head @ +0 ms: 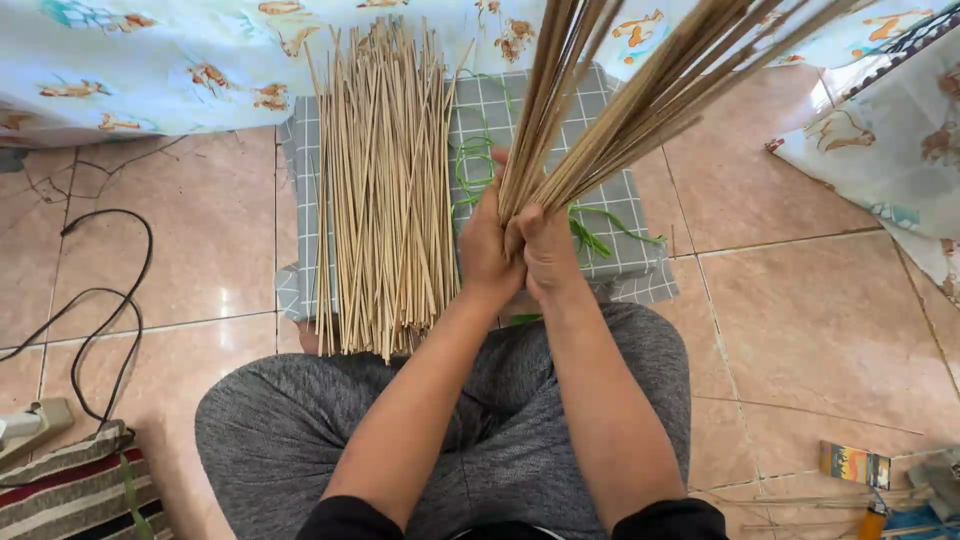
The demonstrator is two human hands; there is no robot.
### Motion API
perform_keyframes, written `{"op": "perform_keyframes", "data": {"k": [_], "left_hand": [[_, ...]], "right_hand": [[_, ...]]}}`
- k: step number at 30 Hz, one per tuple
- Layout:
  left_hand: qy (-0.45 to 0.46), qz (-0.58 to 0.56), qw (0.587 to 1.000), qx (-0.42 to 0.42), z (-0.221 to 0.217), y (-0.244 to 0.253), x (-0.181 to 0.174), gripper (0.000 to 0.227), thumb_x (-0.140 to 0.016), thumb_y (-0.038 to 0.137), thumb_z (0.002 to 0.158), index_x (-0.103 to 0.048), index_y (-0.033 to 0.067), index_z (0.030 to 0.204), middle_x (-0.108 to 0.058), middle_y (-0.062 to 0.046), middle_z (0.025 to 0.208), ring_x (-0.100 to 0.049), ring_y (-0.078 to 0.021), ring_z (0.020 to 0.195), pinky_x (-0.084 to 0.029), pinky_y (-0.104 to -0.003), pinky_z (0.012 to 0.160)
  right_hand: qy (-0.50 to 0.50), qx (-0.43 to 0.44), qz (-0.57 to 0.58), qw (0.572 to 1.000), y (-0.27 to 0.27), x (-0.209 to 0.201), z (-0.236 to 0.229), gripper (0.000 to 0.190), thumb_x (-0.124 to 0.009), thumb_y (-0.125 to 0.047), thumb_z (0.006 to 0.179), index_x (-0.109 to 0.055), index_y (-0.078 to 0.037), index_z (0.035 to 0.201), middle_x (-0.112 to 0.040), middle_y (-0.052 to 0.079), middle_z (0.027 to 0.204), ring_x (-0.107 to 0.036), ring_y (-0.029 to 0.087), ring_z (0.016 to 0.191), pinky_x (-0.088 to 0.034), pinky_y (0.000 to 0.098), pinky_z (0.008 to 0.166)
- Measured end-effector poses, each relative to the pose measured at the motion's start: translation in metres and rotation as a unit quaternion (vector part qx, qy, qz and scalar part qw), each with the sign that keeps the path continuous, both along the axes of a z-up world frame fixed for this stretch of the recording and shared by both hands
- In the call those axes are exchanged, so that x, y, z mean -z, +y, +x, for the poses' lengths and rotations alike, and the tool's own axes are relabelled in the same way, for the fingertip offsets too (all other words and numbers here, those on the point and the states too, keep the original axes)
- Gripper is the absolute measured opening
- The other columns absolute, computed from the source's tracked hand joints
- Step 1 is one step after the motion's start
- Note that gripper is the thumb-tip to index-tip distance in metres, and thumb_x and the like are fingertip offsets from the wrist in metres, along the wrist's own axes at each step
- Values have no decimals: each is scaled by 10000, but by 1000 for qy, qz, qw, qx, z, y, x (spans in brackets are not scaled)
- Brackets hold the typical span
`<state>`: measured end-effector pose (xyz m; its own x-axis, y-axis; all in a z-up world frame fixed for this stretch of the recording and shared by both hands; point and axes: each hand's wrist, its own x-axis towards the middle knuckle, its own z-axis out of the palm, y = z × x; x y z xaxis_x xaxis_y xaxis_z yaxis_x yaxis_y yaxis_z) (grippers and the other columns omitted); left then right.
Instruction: Bundling and tying thin wooden sticks with green plastic strips while sitting on the floor.
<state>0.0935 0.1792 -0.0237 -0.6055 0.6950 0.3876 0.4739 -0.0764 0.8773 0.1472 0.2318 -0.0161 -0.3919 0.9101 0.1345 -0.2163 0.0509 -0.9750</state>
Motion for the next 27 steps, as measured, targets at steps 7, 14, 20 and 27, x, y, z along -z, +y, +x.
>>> {"op": "perform_keyframes", "data": {"k": [7,14,20,27], "left_hand": [[59,25,998,19,0,2,22,515,-288,303,1055,-361,-4,1462,-511,-325,1322,-562,-589,1087,-473,-695,841],[-3,55,986,160,-7,-10,19,697,-354,94,853,-294,-38,1535,-262,-390,1543,-291,-623,1397,-283,-676,1157],[9,-162,964,210,-12,-32,-32,827,-636,139,726,-323,68,1488,-529,-301,1261,-554,-565,1119,-446,-637,942],[181,-65,981,-18,8,-6,43,658,-750,173,705,-603,41,1332,-662,-225,695,-671,-481,687,-481,-584,591]], "right_hand": [[-8,-21,-21,1000,1,-9,-3,380,-586,-450,1050,-732,-112,1142,-708,111,1098,-646,218,1053,-517,441,947],[-7,-48,-44,998,0,-20,3,357,-636,-448,1019,-749,-121,1106,-707,78,1094,-628,152,1028,-502,368,942],[-50,-68,9,996,-2,-35,16,371,-581,-480,1042,-744,-151,1094,-696,46,1079,-594,141,1052,-446,341,962],[30,-39,96,994,-25,-78,18,341,-665,-127,1030,-629,-31,1355,-581,-55,850,-566,26,856,-533,248,848]]}}
